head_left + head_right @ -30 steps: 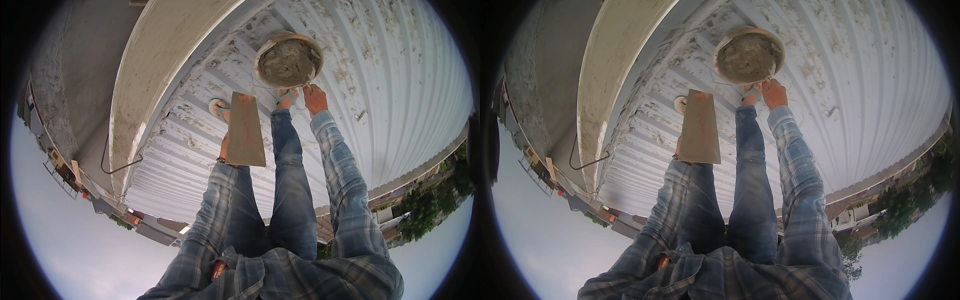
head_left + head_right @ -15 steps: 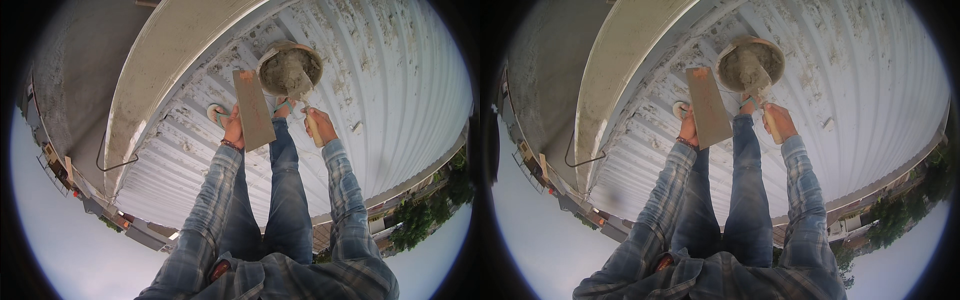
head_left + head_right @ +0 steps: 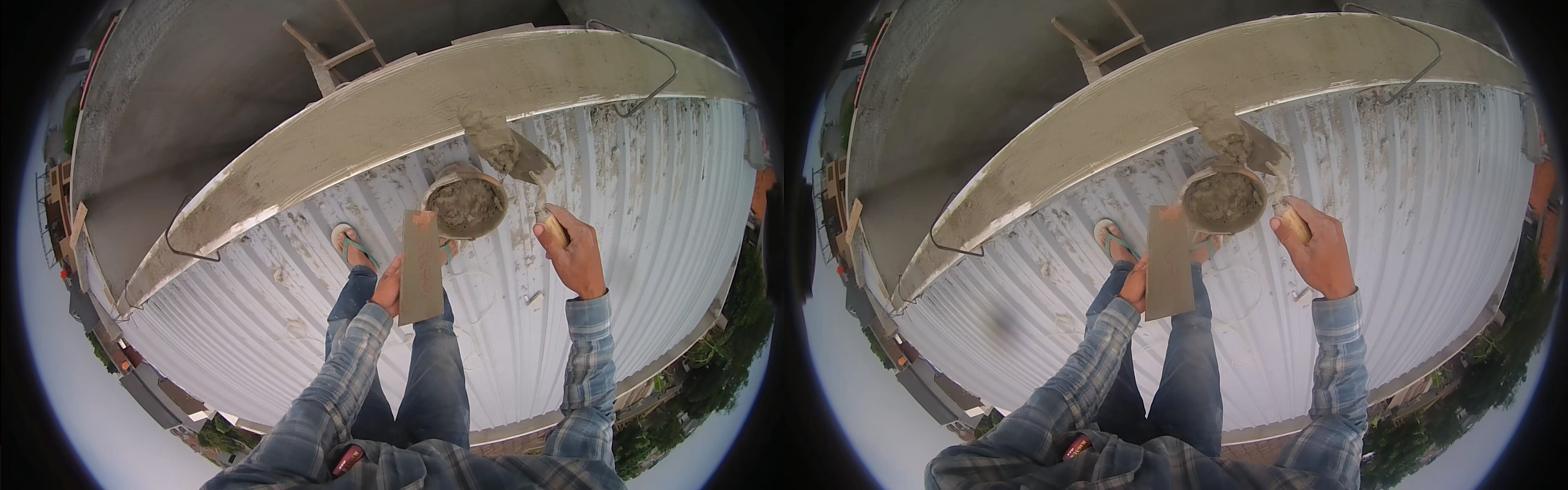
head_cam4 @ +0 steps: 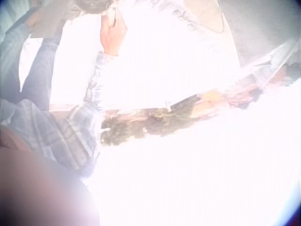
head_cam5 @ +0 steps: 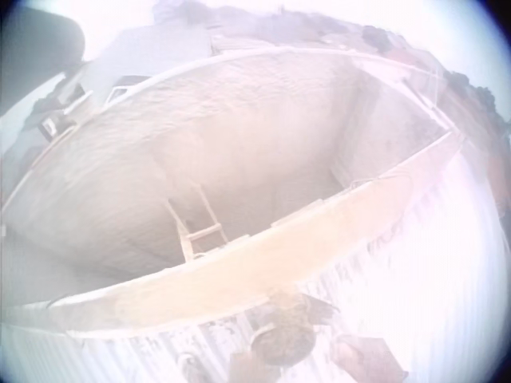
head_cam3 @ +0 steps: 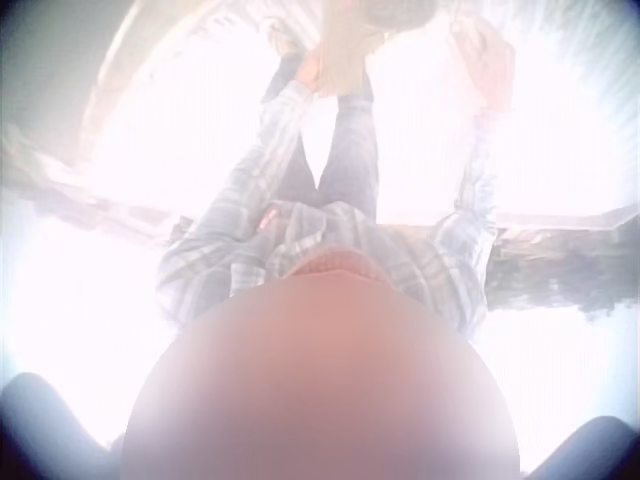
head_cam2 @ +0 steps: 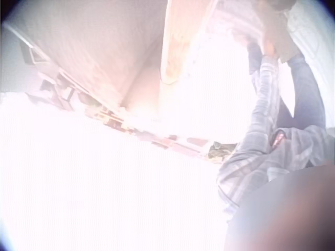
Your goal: The person scoops cement from a bucket using a trowel and applies it to a curved roof beam. They smooth the surface with a wooden float, repeatedly adding and leveling the material along the beam's length.
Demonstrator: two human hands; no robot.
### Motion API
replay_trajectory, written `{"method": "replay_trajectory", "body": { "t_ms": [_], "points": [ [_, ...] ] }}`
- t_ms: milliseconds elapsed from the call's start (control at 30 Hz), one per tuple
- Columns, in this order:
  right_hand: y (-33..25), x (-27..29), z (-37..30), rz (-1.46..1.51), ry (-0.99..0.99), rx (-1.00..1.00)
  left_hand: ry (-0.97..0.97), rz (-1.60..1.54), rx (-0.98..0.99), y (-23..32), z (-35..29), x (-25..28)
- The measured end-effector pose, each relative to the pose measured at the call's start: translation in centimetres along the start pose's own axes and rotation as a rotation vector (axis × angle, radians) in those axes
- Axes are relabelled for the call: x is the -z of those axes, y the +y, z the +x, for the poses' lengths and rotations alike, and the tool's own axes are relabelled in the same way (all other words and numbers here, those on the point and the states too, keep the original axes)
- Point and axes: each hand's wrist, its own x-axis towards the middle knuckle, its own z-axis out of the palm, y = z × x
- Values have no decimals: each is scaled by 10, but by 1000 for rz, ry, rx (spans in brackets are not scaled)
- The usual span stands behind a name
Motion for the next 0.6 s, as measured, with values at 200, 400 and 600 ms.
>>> {"method": "replay_trajectory", "body": {
  "t_ms": [200, 400, 600],
  "points": [
    [-28, 4, 69, -595, 242, 326, 95, -29, -116, 42, -76, 36],
    [-27, -10, 64, -130, 225, 97, 182, -81, -191, 70, -151, 97],
    [-70, -51, 65, 905, -182, -498, 198, -243, -161, 92, -188, 129]
  ]
}}
